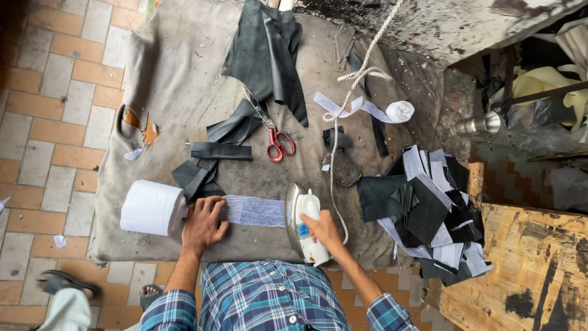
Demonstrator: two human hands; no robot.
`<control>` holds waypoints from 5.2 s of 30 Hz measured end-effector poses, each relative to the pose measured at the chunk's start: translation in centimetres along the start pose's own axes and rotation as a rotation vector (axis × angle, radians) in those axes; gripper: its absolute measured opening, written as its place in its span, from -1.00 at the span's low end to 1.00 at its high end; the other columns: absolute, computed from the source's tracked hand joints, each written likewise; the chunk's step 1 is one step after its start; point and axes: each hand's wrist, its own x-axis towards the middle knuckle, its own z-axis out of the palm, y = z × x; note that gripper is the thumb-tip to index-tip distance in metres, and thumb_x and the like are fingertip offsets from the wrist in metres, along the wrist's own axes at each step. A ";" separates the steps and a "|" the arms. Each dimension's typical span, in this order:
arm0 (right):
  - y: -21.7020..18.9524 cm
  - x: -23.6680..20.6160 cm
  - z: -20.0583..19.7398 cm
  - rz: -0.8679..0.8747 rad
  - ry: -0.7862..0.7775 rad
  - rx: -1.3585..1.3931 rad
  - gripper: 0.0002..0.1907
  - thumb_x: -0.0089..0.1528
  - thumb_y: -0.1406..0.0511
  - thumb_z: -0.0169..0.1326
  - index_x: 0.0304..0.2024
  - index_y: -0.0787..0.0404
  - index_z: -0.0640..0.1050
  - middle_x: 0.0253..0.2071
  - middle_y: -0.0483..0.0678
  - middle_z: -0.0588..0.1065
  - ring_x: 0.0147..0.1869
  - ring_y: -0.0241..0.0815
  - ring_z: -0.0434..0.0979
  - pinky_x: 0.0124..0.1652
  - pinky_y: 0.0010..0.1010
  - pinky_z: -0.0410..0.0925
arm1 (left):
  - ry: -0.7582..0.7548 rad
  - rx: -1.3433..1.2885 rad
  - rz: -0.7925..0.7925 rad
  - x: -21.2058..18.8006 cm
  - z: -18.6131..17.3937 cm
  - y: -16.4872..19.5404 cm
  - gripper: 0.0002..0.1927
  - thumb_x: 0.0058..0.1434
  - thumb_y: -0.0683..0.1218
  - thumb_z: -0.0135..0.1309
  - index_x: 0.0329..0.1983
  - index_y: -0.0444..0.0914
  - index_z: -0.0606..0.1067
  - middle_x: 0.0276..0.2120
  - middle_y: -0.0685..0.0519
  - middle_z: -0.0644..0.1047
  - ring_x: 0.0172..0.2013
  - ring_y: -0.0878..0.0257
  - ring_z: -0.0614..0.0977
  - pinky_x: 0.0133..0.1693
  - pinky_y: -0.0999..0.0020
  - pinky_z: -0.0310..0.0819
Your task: The person pulls a strip of white fusible interfacing from a roll, lays it over a dark fabric piece on a padded table, and presses it with a clothes iron. They repeat the cycle for successive fabric pieces, smoothing the strip flat before and after ironing.
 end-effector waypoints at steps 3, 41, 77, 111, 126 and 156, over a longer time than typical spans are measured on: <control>-1.1 0.8 -3.1 0.226 -0.137 0.228 -0.55 0.15 0.14 0.35 -0.60 0.32 0.50 -0.70 -0.12 0.39 -0.69 -0.28 0.35 -0.65 -0.34 0.21 | 0.009 0.012 0.017 -0.2 -0.8 0.5 -0.43 -0.07 0.04 0.12 0.06 -0.17 0.46 0.08 0.11 0.43 0.09 0.08 0.42 0.14 0.04 0.29; -1.9 -0.8 3.8 -0.389 0.075 -0.310 -0.63 -0.03 0.27 0.42 -0.27 0.14 0.52 -0.20 0.05 0.51 -0.12 0.01 0.51 -0.11 -0.21 0.39 | 0.079 0.065 0.038 2.9 -4.8 1.6 -0.55 0.13 -0.30 0.07 0.12 -0.22 0.43 0.09 0.03 0.46 0.17 0.06 0.47 0.31 0.08 0.26; 1.0 -3.7 -4.4 -0.341 0.196 -0.401 -0.77 0.16 0.33 0.22 -0.12 0.15 0.59 -0.08 0.01 0.54 0.05 0.02 0.56 0.03 -0.20 0.41 | -0.117 -0.075 0.091 5.9 1.0 7.2 -0.47 0.07 -0.03 0.25 0.15 -0.04 0.45 0.02 0.00 0.43 0.02 -0.03 0.45 -0.09 0.04 0.34; 6.2 -6.5 -5.2 0.052 0.161 -0.537 -0.28 0.01 -0.01 0.40 0.12 0.15 0.53 0.08 0.05 0.39 0.21 0.10 0.34 0.14 -0.07 0.25 | -0.364 0.063 -0.034 -0.1 1.1 6.3 -0.61 0.17 0.17 0.23 -0.08 -0.14 0.51 -0.17 0.05 0.59 -0.09 0.05 0.60 -0.10 0.05 0.40; 4.4 -1.6 -14.4 0.014 0.159 -0.123 -0.51 0.05 0.24 0.41 -0.01 0.12 0.54 -0.15 -0.01 0.61 -0.09 -0.10 0.64 -0.15 -0.28 0.46 | -0.519 -0.534 -0.093 6.1 3.5 6.8 -0.60 0.08 0.01 0.32 -0.12 -0.27 0.47 -0.26 -0.09 0.61 -0.18 -0.01 0.66 -0.13 0.11 0.52; -0.5 -2.0 -2.1 -0.273 0.129 -0.166 -0.38 0.11 0.30 0.35 0.23 0.01 0.49 0.20 -0.01 0.33 0.32 0.07 0.31 0.27 -0.14 0.27 | -0.968 -0.738 -0.315 12.5 1.5 12.9 -0.52 0.09 0.13 0.33 -0.17 -0.35 0.56 -0.27 -0.04 0.65 -0.33 0.27 0.70 -0.37 0.40 0.69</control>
